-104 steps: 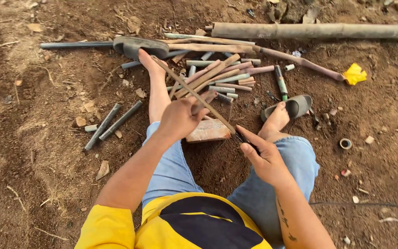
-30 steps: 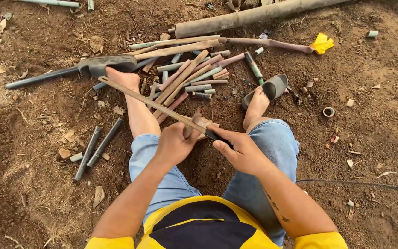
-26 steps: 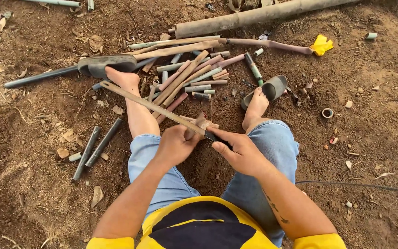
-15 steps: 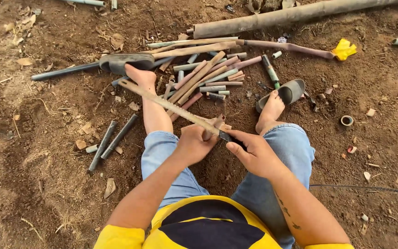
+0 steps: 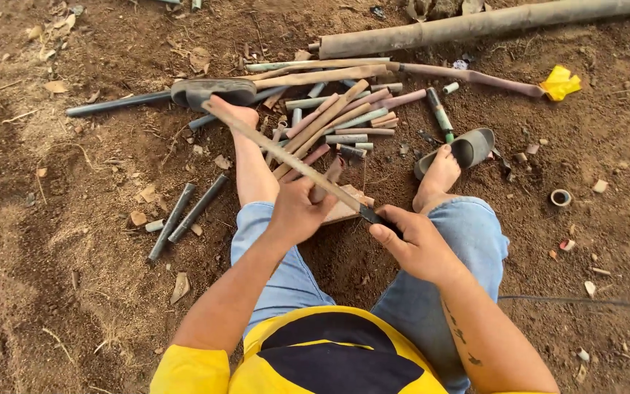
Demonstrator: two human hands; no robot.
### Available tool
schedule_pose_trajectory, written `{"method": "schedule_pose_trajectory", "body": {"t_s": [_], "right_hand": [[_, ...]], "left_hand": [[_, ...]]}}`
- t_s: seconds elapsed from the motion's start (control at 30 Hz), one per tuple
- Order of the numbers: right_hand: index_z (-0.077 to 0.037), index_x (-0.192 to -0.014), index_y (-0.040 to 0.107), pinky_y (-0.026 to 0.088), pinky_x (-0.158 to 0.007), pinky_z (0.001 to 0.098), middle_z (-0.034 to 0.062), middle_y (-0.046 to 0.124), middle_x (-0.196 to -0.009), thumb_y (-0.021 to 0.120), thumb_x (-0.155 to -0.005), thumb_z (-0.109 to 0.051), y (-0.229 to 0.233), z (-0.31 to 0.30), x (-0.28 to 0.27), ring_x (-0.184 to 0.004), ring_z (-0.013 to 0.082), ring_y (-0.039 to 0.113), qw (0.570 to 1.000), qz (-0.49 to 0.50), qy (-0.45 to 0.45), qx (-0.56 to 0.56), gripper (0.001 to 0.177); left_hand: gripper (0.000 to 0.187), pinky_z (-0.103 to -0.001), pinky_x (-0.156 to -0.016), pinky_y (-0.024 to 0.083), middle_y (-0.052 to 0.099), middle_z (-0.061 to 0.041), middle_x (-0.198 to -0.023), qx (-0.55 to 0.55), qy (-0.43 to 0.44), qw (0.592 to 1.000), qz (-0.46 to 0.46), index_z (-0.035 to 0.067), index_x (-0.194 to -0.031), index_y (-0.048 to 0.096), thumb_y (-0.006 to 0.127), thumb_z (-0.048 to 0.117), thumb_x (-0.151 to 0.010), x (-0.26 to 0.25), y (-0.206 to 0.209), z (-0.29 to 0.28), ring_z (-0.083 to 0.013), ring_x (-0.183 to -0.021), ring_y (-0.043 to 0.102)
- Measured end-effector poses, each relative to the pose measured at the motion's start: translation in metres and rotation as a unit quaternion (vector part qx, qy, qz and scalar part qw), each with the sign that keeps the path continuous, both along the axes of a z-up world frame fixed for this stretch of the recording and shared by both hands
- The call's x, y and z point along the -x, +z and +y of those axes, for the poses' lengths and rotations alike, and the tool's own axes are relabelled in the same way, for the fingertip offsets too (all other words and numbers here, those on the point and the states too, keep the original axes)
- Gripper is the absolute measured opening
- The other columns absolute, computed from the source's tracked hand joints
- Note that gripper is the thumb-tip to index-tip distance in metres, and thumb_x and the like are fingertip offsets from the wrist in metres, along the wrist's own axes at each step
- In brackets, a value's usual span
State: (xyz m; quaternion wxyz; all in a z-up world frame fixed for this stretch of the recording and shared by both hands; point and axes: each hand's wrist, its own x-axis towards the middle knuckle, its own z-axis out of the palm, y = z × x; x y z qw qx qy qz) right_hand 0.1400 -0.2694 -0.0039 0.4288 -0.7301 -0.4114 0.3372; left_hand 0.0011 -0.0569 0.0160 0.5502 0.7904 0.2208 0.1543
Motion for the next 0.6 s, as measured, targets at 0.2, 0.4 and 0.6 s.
{"method": "schedule_pose_trajectory", "body": {"t_s": [0.2,0.4,0.6], "right_hand": [[-0.005,-0.094,0.077,0.047,-0.054,0.0371,0.0132,0.060,-0.051,0.062,-0.105,-0.029,0.001,0.004,0.000,-0.051,0.0207,0.053,1.000,0.014,-0.001,0.006,0.030],[-0.004,-0.096,0.076,0.046,-0.054,0.0373,0.0132,0.058,-0.052,0.061,-0.107,-0.031,-0.001,0.001,-0.001,-0.053,0.0199,0.051,1.000,0.003,-0.016,-0.007,0.033],[-0.003,-0.092,0.075,0.045,-0.054,0.0370,0.0137,0.056,-0.050,0.060,-0.108,-0.032,-0.003,0.004,0.001,-0.050,0.0198,0.049,1.000,0.009,-0.007,-0.017,0.037]], "left_hand": [[0.043,-0.032,-0.055,0.048,0.040,-0.001,-0.050,-0.127,0.009,0.991,0.031,0.017,-0.058,0.044,0.069,0.022,-0.092,0.004,-0.038,-0.004,-0.0240,-0.051,0.051],[0.040,-0.034,-0.057,0.048,0.042,0.000,-0.055,-0.141,-0.005,0.989,0.047,0.017,-0.063,0.045,0.074,0.021,-0.091,-0.001,-0.039,0.007,-0.0249,-0.055,0.053],[0.041,-0.035,-0.058,0.051,0.047,0.000,-0.055,-0.160,-0.029,0.981,0.102,0.017,-0.062,0.049,0.071,0.027,-0.095,0.000,-0.047,-0.003,-0.0241,-0.054,0.057]]}}
